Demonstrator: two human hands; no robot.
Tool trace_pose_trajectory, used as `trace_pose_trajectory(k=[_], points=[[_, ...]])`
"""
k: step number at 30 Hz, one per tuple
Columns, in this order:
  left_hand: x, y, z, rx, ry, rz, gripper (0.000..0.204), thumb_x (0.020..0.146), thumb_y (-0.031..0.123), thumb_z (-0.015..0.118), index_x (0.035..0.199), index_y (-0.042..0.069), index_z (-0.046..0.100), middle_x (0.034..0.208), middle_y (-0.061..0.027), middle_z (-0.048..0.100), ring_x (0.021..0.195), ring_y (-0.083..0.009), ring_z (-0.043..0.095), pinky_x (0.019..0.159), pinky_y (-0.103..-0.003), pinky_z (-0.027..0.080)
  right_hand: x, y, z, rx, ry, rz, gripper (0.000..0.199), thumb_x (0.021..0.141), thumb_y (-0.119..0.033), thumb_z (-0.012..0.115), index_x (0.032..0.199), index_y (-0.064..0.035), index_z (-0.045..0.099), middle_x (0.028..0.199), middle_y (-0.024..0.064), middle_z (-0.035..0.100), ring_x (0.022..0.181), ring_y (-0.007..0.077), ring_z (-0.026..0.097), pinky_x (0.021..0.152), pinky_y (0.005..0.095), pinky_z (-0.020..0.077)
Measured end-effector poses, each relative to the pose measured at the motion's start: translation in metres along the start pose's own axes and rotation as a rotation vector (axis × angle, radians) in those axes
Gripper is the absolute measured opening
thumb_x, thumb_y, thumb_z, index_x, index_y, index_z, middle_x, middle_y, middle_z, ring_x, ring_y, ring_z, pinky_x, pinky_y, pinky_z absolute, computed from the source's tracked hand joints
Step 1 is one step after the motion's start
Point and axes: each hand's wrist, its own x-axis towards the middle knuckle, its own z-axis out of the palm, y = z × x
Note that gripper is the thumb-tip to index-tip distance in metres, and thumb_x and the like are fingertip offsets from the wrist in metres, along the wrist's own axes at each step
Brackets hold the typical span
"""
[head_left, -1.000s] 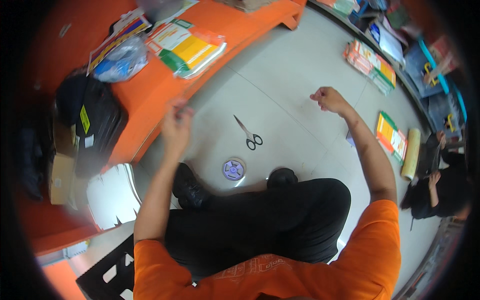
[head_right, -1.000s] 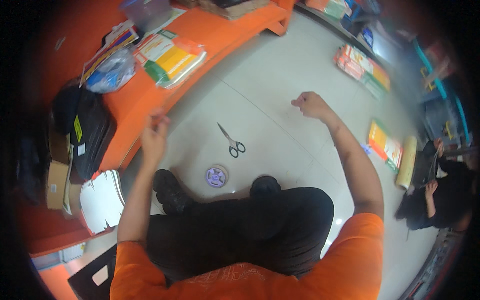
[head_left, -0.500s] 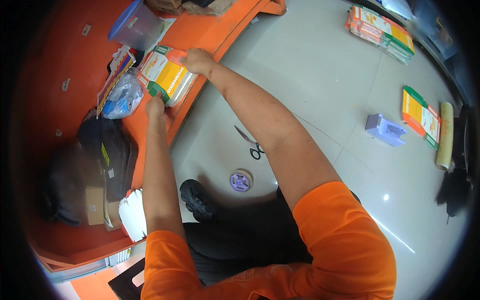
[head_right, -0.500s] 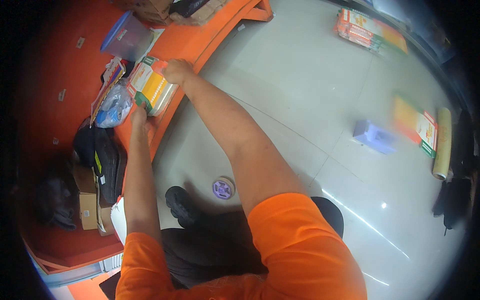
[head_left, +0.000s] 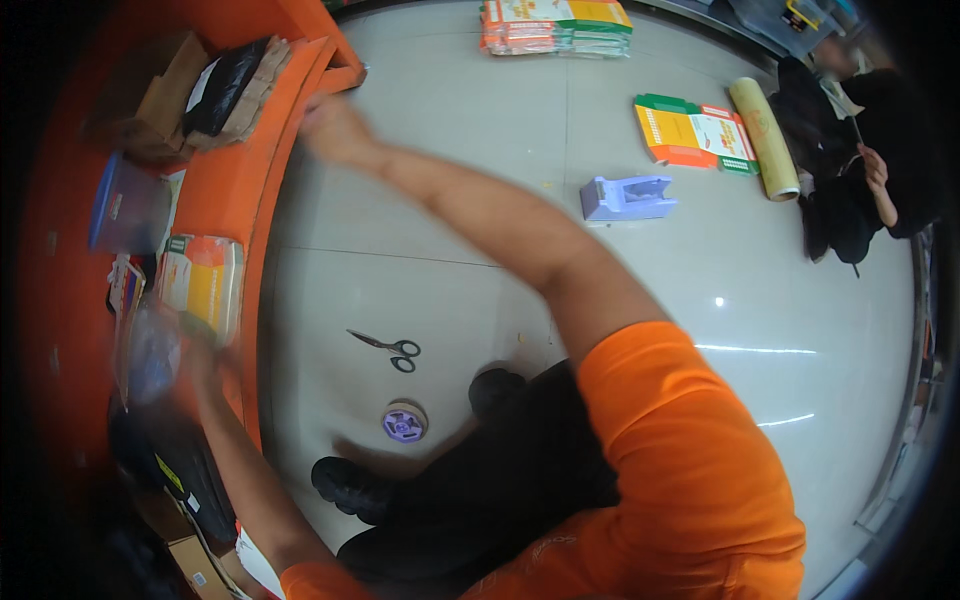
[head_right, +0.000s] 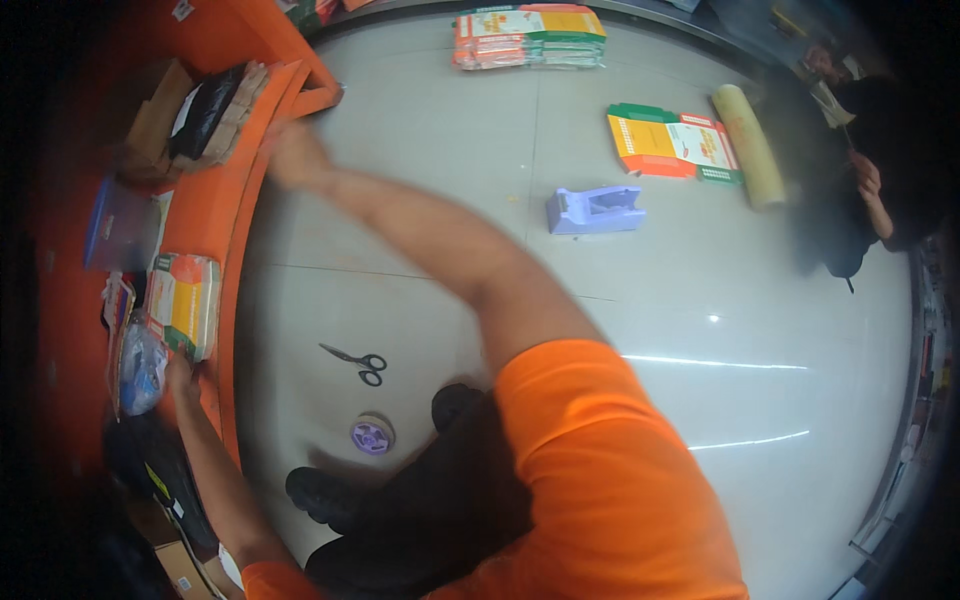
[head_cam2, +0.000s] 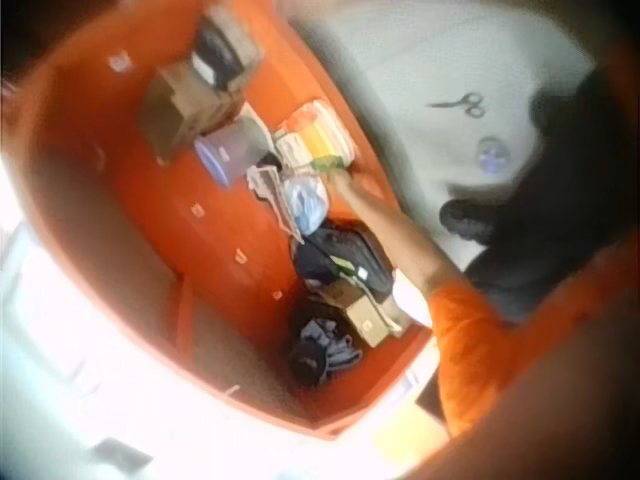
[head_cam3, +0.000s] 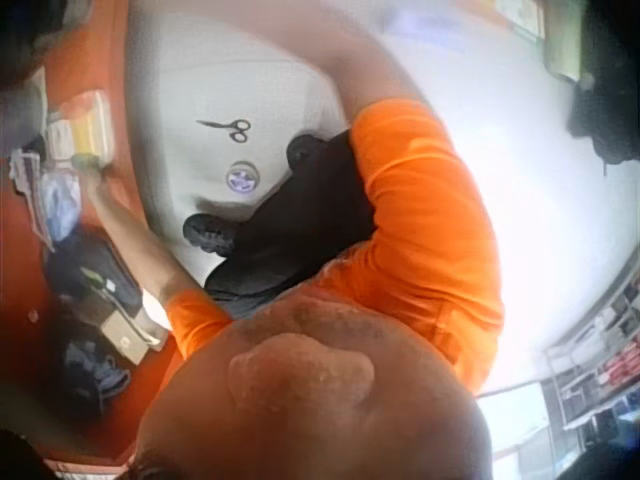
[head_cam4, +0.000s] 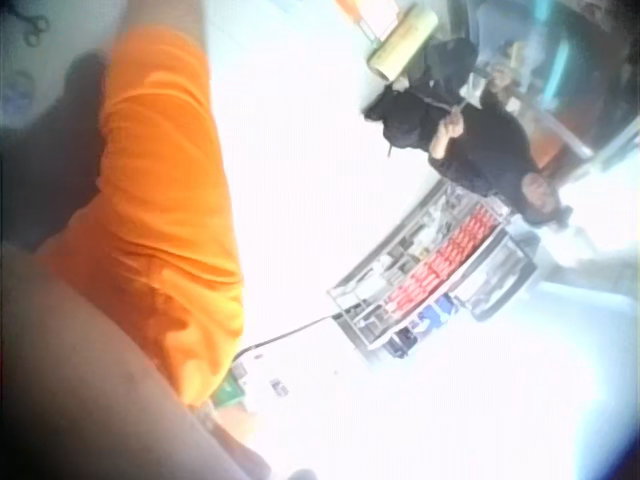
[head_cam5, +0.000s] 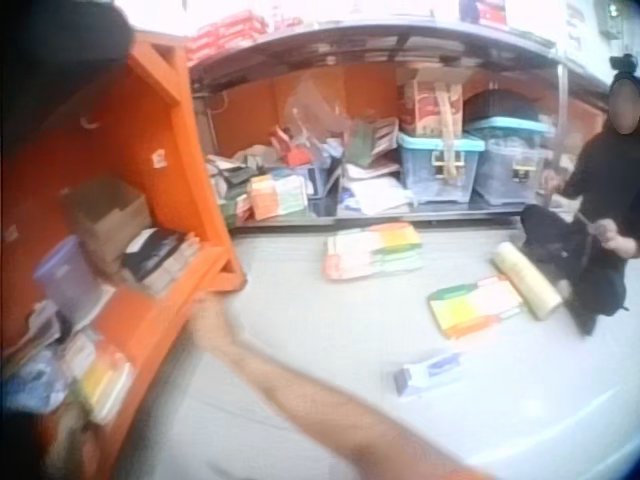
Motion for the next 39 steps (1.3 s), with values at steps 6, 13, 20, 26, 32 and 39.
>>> trace_pose_trajectory(k=[6,13,20,26,32,39], points=[[-0.046,0.049,0.054,-0.154,0.335,0.532,0.038,0.097,0.015,0.061,0.128,-0.004,0.051,0.129,-0.0158,0.055,0.11,-0.0252,0.06,0.088,-0.035,0.051,0.029,0.071,-0.372,-1.041,0.746,0.006,0.056,0.088,-0.032,0.065,0.128,0.006,0.052,0.123,0.025,0.057,0.112,0.0406,0.057,0.099,0.0493,0.0445],[-0.161,0.051,0.111,0.574,0.316,1.333,0.035,0.095,0.007,0.062,0.126,0.0,0.047,0.139,-0.02,0.045,0.121,-0.0265,0.051,0.089,-0.034,0.049,0.083,0.125,-0.571,-0.945,0.877,0.636,0.077,0.082,-0.043,0.076,0.135,0.0063,0.049,0.124,0.0225,0.063,0.117,0.0348,0.06,0.099,0.0418,0.0471],[-0.137,0.028,0.074,0.593,0.183,1.244,0.035,0.097,0.004,0.059,0.129,-0.001,0.046,0.134,-0.0149,0.051,0.108,-0.0211,0.057,0.086,-0.033,0.05,0.129,0.141,-0.616,-0.131,0.755,0.718,0.062,0.087,-0.042,0.071,0.132,-0.0018,0.056,0.13,0.0175,0.061,0.115,0.031,0.058,0.102,0.0393,0.0423],[-0.126,0.052,0.027,0.544,0.283,1.176,0.035,0.099,0.001,0.057,0.132,-0.001,0.045,0.136,-0.0152,0.052,0.101,-0.0177,0.06,0.084,-0.03,0.051,0.125,0.099,-0.525,0.089,0.666,0.707,0.06,0.092,-0.042,0.062,0.141,-0.0096,0.05,0.153,0.0146,0.042,0.142,0.0262,0.038,0.12,0.0442,0.0158],[-0.119,0.054,0.022,0.556,0.231,1.234,0.037,0.093,-0.005,0.061,0.127,0.003,0.048,0.139,-0.0185,0.049,0.095,-0.0156,0.061,0.076,-0.027,0.051,0.12,0.073,-0.525,0.051,0.733,0.614,0.044,0.092,-0.041,0.063,0.126,-0.0128,0.061,0.135,0.0037,0.059,0.121,0.016,0.055,0.11,0.042,0.0325],[-0.128,0.044,0.03,0.582,0.185,1.272,0.035,0.096,-0.004,0.058,0.129,0.002,0.047,0.137,-0.0184,0.05,0.091,-0.0139,0.062,0.076,-0.026,0.052,0.138,0.089,-0.529,-0.024,0.793,0.659,0.033,0.101,-0.031,0.057,0.124,-0.0082,0.059,0.128,0.0107,0.06,0.102,0.0281,0.061,0.079,0.0429,0.0556]])
